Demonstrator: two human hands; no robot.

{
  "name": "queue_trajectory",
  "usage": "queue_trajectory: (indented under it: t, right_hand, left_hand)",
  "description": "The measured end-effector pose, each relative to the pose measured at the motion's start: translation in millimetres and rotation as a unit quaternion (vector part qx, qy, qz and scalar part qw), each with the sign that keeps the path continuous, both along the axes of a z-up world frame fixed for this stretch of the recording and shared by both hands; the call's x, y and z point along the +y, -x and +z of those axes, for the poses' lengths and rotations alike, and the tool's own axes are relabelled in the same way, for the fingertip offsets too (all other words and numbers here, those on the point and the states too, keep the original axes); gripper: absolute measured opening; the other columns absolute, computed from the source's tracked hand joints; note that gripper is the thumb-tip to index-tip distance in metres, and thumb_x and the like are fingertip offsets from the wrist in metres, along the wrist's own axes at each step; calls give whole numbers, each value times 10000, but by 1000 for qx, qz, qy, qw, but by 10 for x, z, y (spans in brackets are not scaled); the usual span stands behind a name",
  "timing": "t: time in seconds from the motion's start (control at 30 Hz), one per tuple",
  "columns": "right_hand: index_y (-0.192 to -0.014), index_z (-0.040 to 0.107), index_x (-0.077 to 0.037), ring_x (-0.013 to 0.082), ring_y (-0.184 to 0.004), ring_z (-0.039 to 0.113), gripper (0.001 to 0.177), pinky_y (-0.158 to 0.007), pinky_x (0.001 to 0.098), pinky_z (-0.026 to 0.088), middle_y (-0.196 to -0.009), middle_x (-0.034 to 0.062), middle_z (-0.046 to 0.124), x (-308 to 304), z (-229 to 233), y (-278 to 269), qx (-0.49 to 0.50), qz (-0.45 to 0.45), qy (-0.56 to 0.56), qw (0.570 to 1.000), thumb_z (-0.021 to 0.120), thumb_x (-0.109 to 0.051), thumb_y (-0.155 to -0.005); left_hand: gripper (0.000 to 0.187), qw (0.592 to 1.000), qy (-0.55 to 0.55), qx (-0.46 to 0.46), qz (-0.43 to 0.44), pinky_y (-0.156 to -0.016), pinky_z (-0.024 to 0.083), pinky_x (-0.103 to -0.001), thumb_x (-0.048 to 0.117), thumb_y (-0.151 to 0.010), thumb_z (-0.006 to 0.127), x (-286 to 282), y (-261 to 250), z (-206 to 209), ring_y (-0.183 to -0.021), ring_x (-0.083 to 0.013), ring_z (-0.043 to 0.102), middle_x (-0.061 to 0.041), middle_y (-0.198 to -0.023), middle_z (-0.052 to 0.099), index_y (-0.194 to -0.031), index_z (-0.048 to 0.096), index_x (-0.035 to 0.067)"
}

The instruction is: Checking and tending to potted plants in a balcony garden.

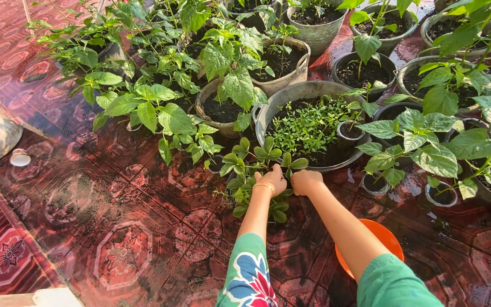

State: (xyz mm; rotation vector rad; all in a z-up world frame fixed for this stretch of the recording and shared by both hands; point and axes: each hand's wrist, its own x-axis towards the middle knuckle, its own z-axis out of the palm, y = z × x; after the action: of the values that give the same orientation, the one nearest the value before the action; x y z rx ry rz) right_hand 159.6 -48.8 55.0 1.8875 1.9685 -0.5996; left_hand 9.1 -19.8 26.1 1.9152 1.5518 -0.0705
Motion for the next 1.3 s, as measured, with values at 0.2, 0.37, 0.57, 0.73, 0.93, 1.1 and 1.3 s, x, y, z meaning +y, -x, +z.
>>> queue_trajectory:
  t: [0.2, 0.37, 0.57, 0.73, 0.93, 1.1, 1.3]
  right_hand:
    - [-1079, 802, -204, 278, -1106, 727, 224, -877, 409, 588, -1181, 62, 759, 5, -118, -116, -2, -11, -56, 998, 675, -257, -902]
    - [-1114, 803, -175, 279, -1051, 713, 255, -837, 415, 578, -1194, 74, 742, -61, -60, -113, -27, 1, -46, 999, 657, -190, -905]
    - [-1267, 733, -168, 188, -695, 734, 342, -704, 334, 610, -1035, 175, 833, -63, 249, -76, 253, -88, 23, 963, 584, -147, -960]
    - [-1390, 593, -149, 208, -664, 779, 455, -680, 329, 589, -1073, 121, 751, 100, -36, -25, 349, -107, -55, 929, 599, -96, -938]
    - [-1366, 637, -136, 241, -757, 762, 448, -739, 410, 620, -1085, 119, 771, 48, -167, 259, 293, -109, 63, 948, 530, -67, -937]
    - [-1141, 793, -87, 237, -909, 711, 271, -845, 354, 553, -1051, 120, 779, 352, -1021, 226, 315, -42, -114, 941, 713, -182, -900]
    - [-1105, 815, -83, 117, -691, 621, 259, -601, 275, 451, -896, 73, 789, 371, -988, 23, 451, -176, -34, 875, 688, -210, -919]
  left_hand:
    - [413, 999, -47, -2, 1, -1157, 210, -580, 304, -894, 548, -16, 196, 145, -1104, -326, 683, -92, -1141, 750, -1243, 485, 93]
    - [404, 998, -39, -19, 48, -1144, 312, -516, 401, -876, 622, -14, 381, 235, -1060, -315, 692, -87, -1062, 757, -1174, 567, 133]
    - [286, 996, -38, -58, 57, -1069, 400, -483, 300, -760, 767, -55, 487, 362, -984, -293, 707, -60, -951, 753, -969, 640, 152]
    - [193, 973, -70, -176, 131, -784, 539, -378, 223, -826, 744, -34, 454, 188, -811, -214, 680, -35, -846, 703, -947, 629, 126]
    - [201, 933, -122, -301, 156, -733, 535, -299, 57, -805, 737, 139, 423, -240, -716, -145, 599, -29, -765, 638, -944, 593, 74]
    - [260, 929, -107, -308, 174, -740, 525, -263, 49, -787, 732, 141, 453, -214, -720, -119, 591, -7, -781, 628, -993, 577, 82]
    - [706, 969, -10, -212, 126, -949, 456, -410, 72, -669, 889, -61, 464, 257, -922, -180, 620, -4, -986, 656, -1201, 429, 137]
